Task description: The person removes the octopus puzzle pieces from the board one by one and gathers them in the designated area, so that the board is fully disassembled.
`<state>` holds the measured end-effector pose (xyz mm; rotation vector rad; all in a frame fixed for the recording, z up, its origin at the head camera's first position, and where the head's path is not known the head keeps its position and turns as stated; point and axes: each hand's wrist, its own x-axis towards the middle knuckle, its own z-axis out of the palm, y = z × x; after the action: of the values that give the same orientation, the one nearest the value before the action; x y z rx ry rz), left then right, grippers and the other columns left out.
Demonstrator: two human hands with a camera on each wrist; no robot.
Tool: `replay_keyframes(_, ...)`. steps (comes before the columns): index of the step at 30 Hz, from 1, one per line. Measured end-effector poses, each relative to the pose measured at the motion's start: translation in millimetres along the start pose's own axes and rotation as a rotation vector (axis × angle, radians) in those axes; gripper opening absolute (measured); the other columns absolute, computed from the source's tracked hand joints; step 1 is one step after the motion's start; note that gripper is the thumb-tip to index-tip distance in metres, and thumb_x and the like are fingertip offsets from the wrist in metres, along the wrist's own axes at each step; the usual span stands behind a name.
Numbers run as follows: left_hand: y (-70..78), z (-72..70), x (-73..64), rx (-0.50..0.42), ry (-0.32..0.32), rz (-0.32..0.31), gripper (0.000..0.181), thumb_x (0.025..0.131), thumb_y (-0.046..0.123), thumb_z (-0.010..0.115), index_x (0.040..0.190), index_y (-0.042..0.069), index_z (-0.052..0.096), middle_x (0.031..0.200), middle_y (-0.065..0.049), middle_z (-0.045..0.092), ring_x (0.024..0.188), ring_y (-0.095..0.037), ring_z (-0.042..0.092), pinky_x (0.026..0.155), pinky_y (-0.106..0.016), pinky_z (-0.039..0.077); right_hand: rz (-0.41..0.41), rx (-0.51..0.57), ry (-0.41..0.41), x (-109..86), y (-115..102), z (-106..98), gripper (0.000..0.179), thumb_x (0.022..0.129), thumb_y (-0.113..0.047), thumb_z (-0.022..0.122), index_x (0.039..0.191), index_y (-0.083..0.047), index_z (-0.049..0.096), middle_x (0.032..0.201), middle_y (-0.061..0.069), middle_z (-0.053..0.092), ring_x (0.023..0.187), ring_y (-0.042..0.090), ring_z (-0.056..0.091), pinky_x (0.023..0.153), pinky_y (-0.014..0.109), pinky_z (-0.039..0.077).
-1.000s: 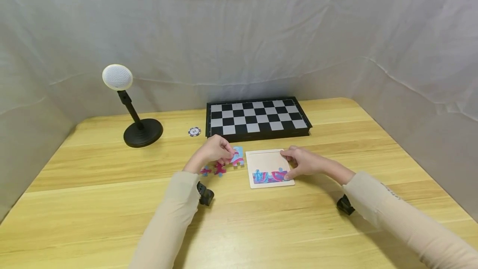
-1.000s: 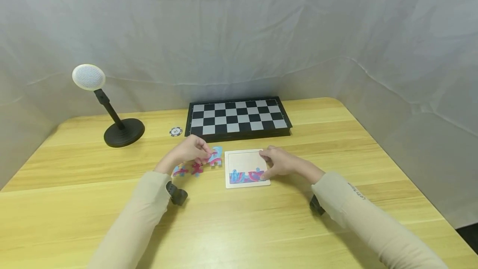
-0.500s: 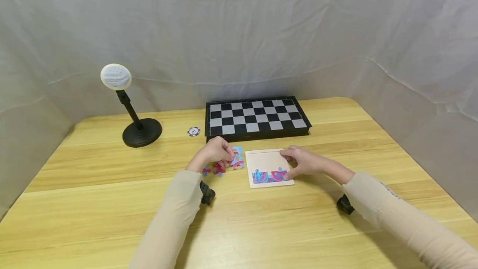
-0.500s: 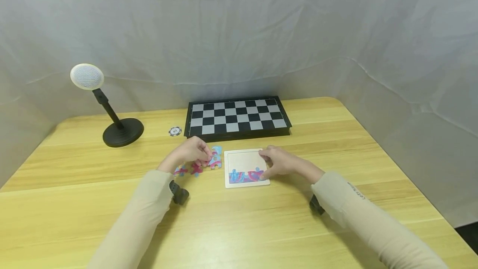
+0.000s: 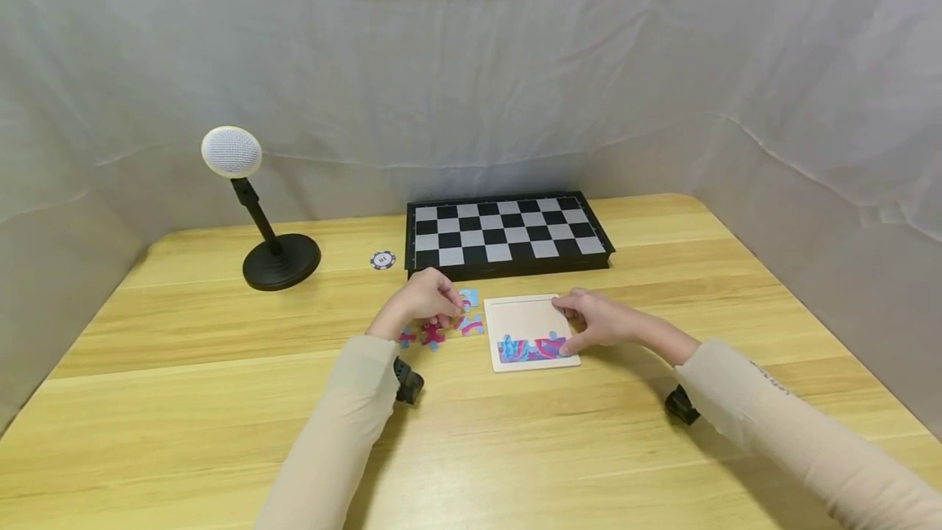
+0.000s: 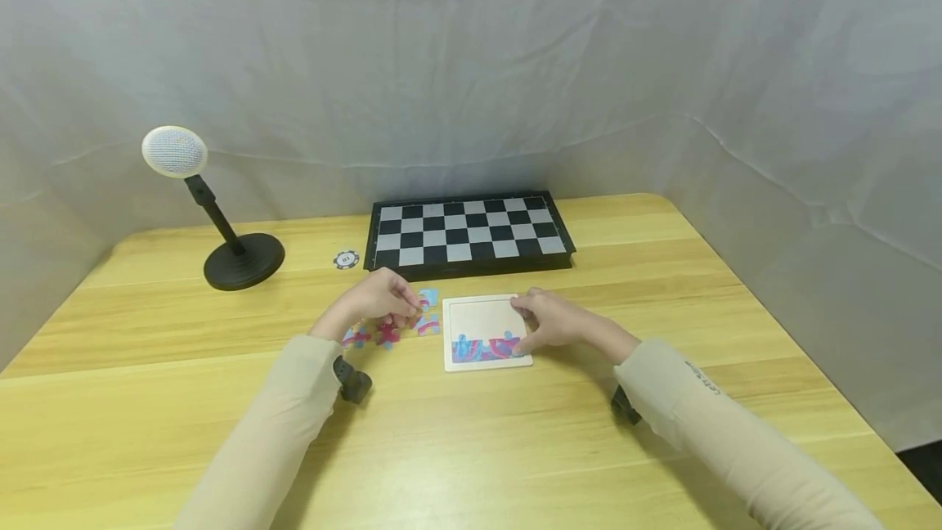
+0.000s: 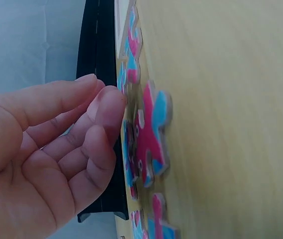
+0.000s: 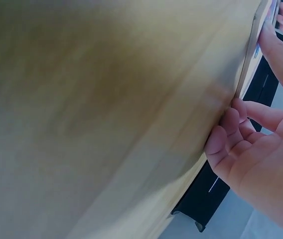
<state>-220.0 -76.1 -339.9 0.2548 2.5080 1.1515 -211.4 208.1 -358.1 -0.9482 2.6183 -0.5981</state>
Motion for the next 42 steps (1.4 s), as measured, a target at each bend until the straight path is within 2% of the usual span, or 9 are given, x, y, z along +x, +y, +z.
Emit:
replay_keyframes(3,1.9,1.0,-0.9,-0.003,0.000,0.016,0.004,0.079,0.002,0.066,0.077,-0.003,0.065,0.070,-0.009,0.064,0.052,-0.017,0.058,0.048,-0.022,0.045,0.006,-0.006,0.000,-0.1,0,0,0.073,0.071,-0.028,0.075,0.121,0.015,0.044,0.083,0.005,0.042,0.076,0.017,0.038,0.064,0.027,0.035)
replay_keyframes(10,6.5,5.3,-3.2,0.002,-0.014,0.049,0.004,0.081,0.002,0.063,0.080,-0.001,0.066,0.066,-0.011,0.062,0.049,-0.015,0.050,0.046,-0.020,0.039,0.002,0.004,0.006,-1.0,-1,1,0.067,0.071,-0.027,0.075,0.121,0.009,0.047,0.085,0.004,0.044,0.078,0.018,0.038,0.064,0.028,0.035)
replay_keyframes(15,10.9,9.7,-4.2,0.018,-0.016,0.113,0.003,0.080,0.001,0.064,0.081,-0.001,0.066,0.068,-0.009,0.063,0.054,-0.018,0.055,0.049,-0.022,0.042,-0.001,0.029,0.000,-1.7,-1,1,0.063,0.072,-0.024,0.075,0.121,0.004,0.048,0.090,0.004,0.046,0.080,0.019,0.040,0.067,0.029,0.037)
replay_keyframes(19,14.9,14.5,-3.3,0.048,-0.014,0.134,0.004,0.078,0.002,0.066,0.082,0.001,0.067,0.067,-0.005,0.062,0.054,-0.019,0.054,0.050,-0.021,0.042,-0.021,0.034,0.002,-2.7,-2,0,0.058,0.072,-0.023,0.075,0.119,0.002,0.051,0.094,0.005,0.049,0.082,0.019,0.042,0.070,0.030,0.039)
replay_keyframes(21,17.3,17.0,-2.9,0.053,-0.023,0.136,0.005,0.078,0.002,0.066,0.083,0.001,0.068,0.066,-0.005,0.061,0.052,-0.018,0.052,0.049,-0.021,0.041,-0.036,0.040,0.001,-2.9,-3,0,0.055,0.072,-0.022,0.074,0.117,0.001,0.052,0.094,0.005,0.050,0.083,0.019,0.043,0.071,0.030,0.039)
replay_keyframes(28,25.6,25.1,-3.4,0.093,-0.082,0.205,0.012,0.077,0.004,0.068,0.088,0.002,0.068,0.064,-0.001,0.058,0.050,-0.013,0.048,0.048,-0.020,0.039,-0.087,0.077,-0.025,-1.7,-3,0,0.046,0.075,-0.016,0.072,0.114,-0.001,0.055,0.088,0.003,0.047,0.077,0.018,0.042,0.064,0.026,0.038)
replay_keyframes(35,30.9,30.0,-3.7,0.096,-0.136,0.200,0.016,0.075,0.002,0.068,0.092,0.002,0.068,0.065,-0.002,0.058,0.048,-0.013,0.044,0.043,-0.019,0.034,-0.147,0.107,-0.053,-0.7,-3,1,0.036,0.077,-0.012,0.069,0.111,-0.005,0.059,0.085,0.002,0.046,0.073,0.016,0.041,0.063,0.025,0.037)
replay_keyframes(42,32.3,35.8,-1.5,0.155,-0.173,0.209,0.019,0.072,0.000,0.069,0.091,0.003,0.069,0.073,-0.001,0.059,0.054,-0.010,0.045,0.048,-0.020,0.038,-0.188,0.131,-0.080,-0.4,-3,1,0.031,0.078,-0.007,0.067,0.108,-0.005,0.062,0.084,0.002,0.047,0.069,0.015,0.042,0.061,0.023,0.037)
